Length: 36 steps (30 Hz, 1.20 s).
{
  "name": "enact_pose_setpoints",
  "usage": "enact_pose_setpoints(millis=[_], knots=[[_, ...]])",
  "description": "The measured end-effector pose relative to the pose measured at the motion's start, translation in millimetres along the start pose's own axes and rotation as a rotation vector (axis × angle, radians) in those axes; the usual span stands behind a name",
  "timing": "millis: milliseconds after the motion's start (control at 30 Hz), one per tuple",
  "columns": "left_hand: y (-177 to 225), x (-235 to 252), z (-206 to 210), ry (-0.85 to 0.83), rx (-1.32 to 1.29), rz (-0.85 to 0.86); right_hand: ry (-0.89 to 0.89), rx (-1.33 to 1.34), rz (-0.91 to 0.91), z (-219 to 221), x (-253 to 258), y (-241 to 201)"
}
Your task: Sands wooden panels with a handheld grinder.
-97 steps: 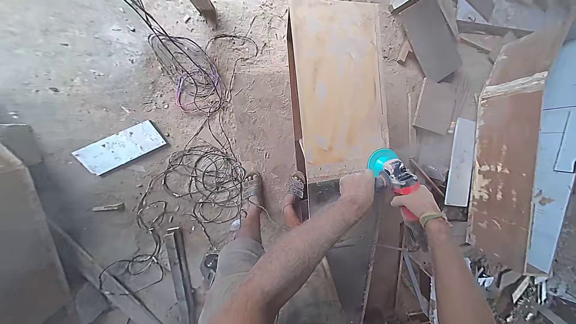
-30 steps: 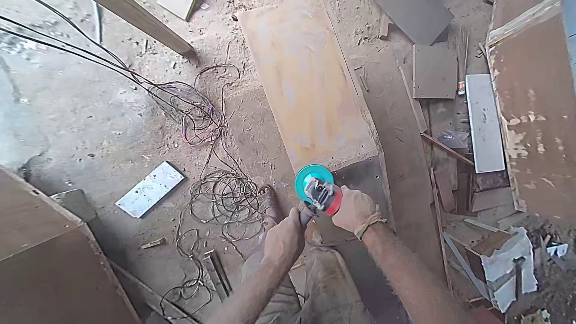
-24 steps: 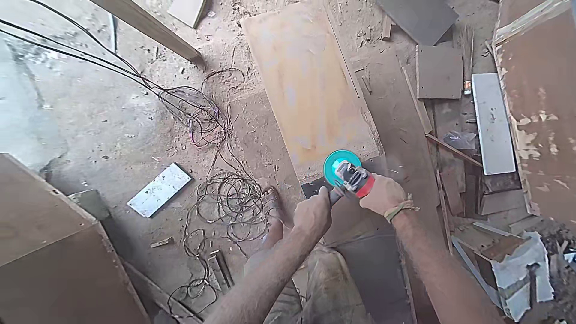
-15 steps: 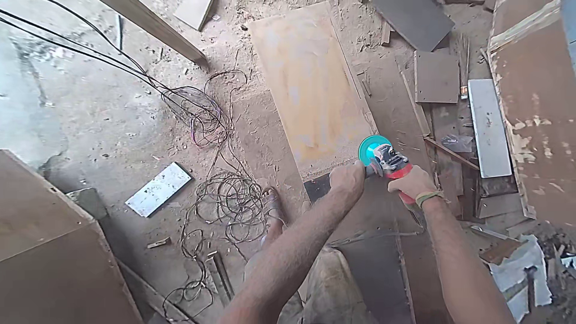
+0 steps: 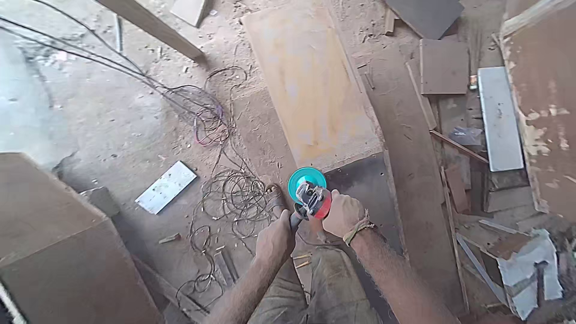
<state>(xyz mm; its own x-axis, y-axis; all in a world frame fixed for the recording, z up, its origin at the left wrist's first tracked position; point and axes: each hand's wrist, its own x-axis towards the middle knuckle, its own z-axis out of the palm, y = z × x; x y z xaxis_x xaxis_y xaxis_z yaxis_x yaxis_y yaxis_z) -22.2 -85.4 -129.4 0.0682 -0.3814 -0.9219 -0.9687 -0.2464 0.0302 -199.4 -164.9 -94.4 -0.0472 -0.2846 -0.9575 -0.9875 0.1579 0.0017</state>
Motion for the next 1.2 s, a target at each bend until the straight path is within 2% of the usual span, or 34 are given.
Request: enact_pose_setpoints(millis=[100, 267, 433, 567, 633, 667, 767, 833, 933, 1033, 1200], knots=[[33, -1, -1, -0.034, 0.01, 0.031, 0.01, 0.015, 0.049, -11, -2, 30], [103, 10, -37, -0.064, 0.05, 0.163, 0.091, 0.07, 0.195, -43, 3, 86], [173, 21, -75, -0.054, 0.066, 0.357, 0.23, 0.254, 0.353, -59, 17, 149], [204, 30, -95, -0.01, 0.061, 0.471, 0.341, 0.421, 0.474, -58, 26, 173], [191, 29, -94, -0.009, 0.035, 0.472, 0.353, 0.409, 0.472, -52, 27, 164], [172, 26, -88, -0.017, 0.009, 0.453, 0.34, 0.382, 0.45, -44, 25, 150], [94, 17, -67, -0.021, -0.07, 0.333, 0.275, 0.226, 0.308, -26, 16, 83], [45, 10, -51, -0.046, -0.095, 0.195, 0.208, 0.088, 0.194, -14, 11, 38], [0, 5, -31, -0.08, -0.101, 0.059, 0.121, -0.092, 0.078, -9, 10, -13], [-5, 8, -39, -0.069, -0.141, 0.069, 0.095, -0.18, 0.064, -31, 14, -28], [42, 20, -72, -0.077, -0.216, 0.259, 0.196, -0.096, 0.214, -65, 19, 14]])
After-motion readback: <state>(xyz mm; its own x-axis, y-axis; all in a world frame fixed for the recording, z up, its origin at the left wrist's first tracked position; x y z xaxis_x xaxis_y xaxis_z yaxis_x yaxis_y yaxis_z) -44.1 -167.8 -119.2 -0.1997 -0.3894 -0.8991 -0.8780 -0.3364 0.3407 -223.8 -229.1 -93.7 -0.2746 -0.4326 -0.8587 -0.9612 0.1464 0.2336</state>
